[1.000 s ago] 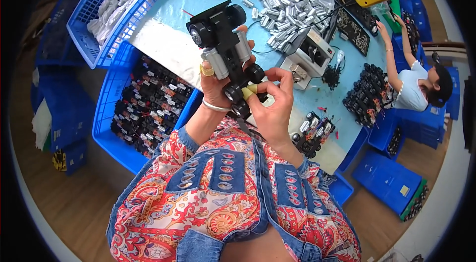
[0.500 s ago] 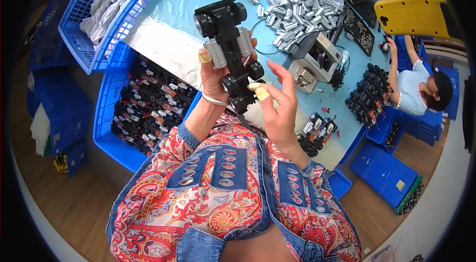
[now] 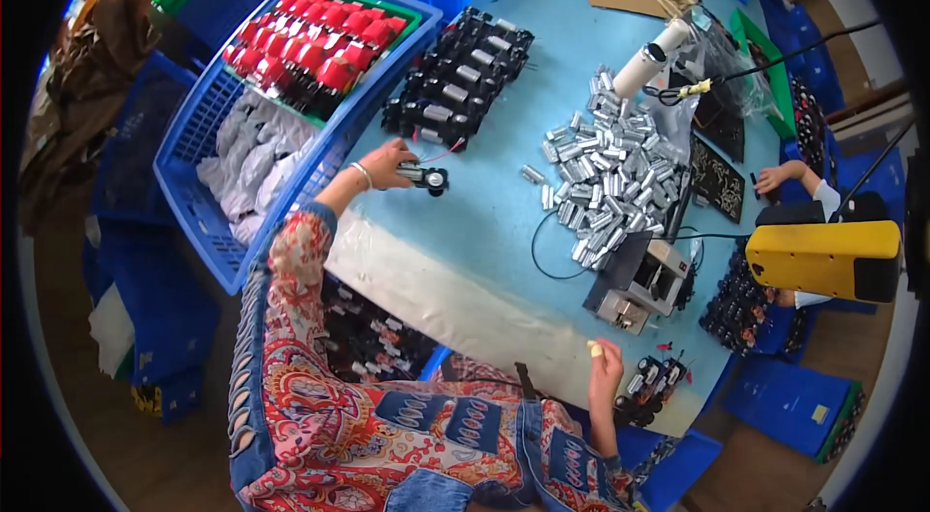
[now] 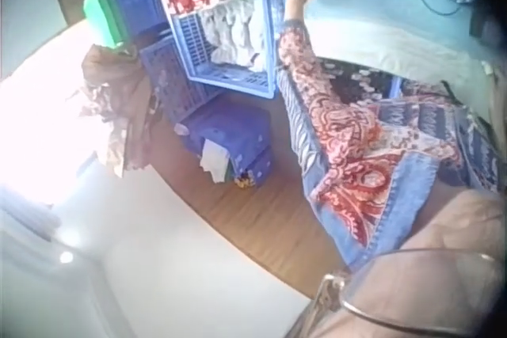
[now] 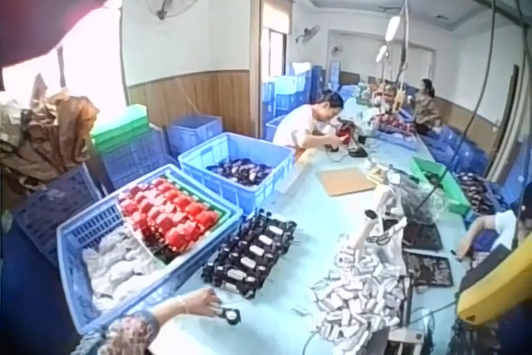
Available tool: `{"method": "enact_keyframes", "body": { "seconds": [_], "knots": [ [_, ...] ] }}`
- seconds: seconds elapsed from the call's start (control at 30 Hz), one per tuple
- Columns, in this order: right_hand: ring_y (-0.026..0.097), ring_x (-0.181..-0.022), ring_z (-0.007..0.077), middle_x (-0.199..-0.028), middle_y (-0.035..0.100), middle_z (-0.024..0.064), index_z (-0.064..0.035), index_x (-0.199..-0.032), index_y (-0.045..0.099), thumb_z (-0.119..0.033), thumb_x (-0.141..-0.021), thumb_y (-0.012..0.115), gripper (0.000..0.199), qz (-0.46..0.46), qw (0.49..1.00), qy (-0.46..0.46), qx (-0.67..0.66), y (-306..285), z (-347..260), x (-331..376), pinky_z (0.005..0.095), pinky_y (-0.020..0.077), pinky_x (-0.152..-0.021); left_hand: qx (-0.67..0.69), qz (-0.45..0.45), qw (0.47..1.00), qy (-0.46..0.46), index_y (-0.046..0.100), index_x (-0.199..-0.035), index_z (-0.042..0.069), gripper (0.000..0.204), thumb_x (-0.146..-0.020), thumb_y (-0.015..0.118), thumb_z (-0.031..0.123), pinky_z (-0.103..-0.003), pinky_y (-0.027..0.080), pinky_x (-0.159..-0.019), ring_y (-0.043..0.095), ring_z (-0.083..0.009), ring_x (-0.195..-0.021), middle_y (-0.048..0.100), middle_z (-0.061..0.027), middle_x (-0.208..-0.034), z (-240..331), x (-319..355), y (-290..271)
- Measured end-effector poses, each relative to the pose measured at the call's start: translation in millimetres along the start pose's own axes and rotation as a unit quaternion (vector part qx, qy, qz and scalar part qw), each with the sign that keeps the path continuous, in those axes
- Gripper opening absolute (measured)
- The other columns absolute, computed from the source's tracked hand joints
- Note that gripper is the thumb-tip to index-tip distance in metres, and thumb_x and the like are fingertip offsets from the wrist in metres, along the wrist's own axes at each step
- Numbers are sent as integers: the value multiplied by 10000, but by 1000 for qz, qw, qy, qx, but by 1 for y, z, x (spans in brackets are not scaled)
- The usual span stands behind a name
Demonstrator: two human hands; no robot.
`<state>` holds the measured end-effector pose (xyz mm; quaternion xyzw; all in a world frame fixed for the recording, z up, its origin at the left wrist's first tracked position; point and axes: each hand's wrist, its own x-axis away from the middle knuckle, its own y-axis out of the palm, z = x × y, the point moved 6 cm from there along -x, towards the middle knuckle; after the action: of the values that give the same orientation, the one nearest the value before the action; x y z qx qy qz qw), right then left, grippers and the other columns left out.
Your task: Assembling electronic and mechanical components for RC toy cars at a factory workstation.
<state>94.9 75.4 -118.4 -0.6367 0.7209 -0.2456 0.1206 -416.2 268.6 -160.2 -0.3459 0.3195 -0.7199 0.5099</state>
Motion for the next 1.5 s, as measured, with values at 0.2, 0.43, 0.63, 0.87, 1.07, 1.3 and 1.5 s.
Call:
{"method": "enact_keyframes", "body": {
  "seconds": [0.2, 0.43, 0.63, 0.87, 1.07, 1.3, 1.5],
  "knots": [
    [564, -808, 221, -862, 581, 124, 22, -889, 610, -79, -830, 536, 139, 50, 986, 78, 136, -24, 53, 42, 284, 437, -743, -266, -57, 957, 103, 561, -992, 100, 311, -683, 592, 106, -372, 466, -789, 541, -286, -938, 569, -123, -932, -2, -84, 13],
    [541, -700, 352, -748, 541, 195, -2, -852, 582, -59, -772, 568, 99, 225, 936, 52, 266, -134, 125, 60, 388, 430, -617, -228, 235, 934, 143, 557, -1015, 81, 290, -726, 575, 64, -401, 456, -721, 550, -285, -808, 568, -116, -938, 89, -39, 18],
    [554, -845, 341, -884, 585, 178, -4, -940, 583, -172, -801, 557, 220, 340, 895, 130, 259, -250, 246, 73, 409, 432, -704, 257, -274, 926, 23, 460, -1182, 52, 623, -642, 752, 159, -347, 502, -688, 584, -238, -839, 580, -143, -990, 324, 61, 298],
    [582, -839, 169, -916, 605, 107, -3, -1040, 578, -184, -822, 598, 284, 158, 960, 219, 73, -218, 264, 28, 292, 451, -730, 312, -222, 911, -157, 231, -1282, 39, 872, -623, 777, 208, -342, 481, -690, 576, -208, -854, 571, -144, -960, 497, 48, 448],
    [565, -925, 286, -988, 597, 145, -26, -1037, 577, -97, -777, 585, 270, 191, 977, 38, 90, -228, 177, 0, 345, 442, -788, 485, -99, 868, -44, 185, -1270, 53, 833, -643, 725, 155, -304, 464, -655, 563, -168, -779, 552, -115, -914, 485, 75, 329],
    [490, -1059, 314, -1117, 544, 134, -60, -1135, 523, -64, -663, 674, 495, 94, 977, -169, 84, -68, 165, -89, 377, 388, -909, 852, 5, 521, -57, 384, -1273, 30, 606, -816, 479, 417, -434, 414, -916, 502, -315, -1068, 481, -183, -1196, 406, 115, 207],
    [521, -884, 327, -967, 523, 145, -40, -1082, 533, -69, -733, 602, 357, 154, 976, -151, -7, -76, 130, -71, 378, 429, -750, 846, 69, 525, -56, 378, -1259, -21, 727, -805, 452, 542, -432, 426, -898, 516, -302, -1040, 498, -176, -1168, 392, 151, 168]
  ]
}}
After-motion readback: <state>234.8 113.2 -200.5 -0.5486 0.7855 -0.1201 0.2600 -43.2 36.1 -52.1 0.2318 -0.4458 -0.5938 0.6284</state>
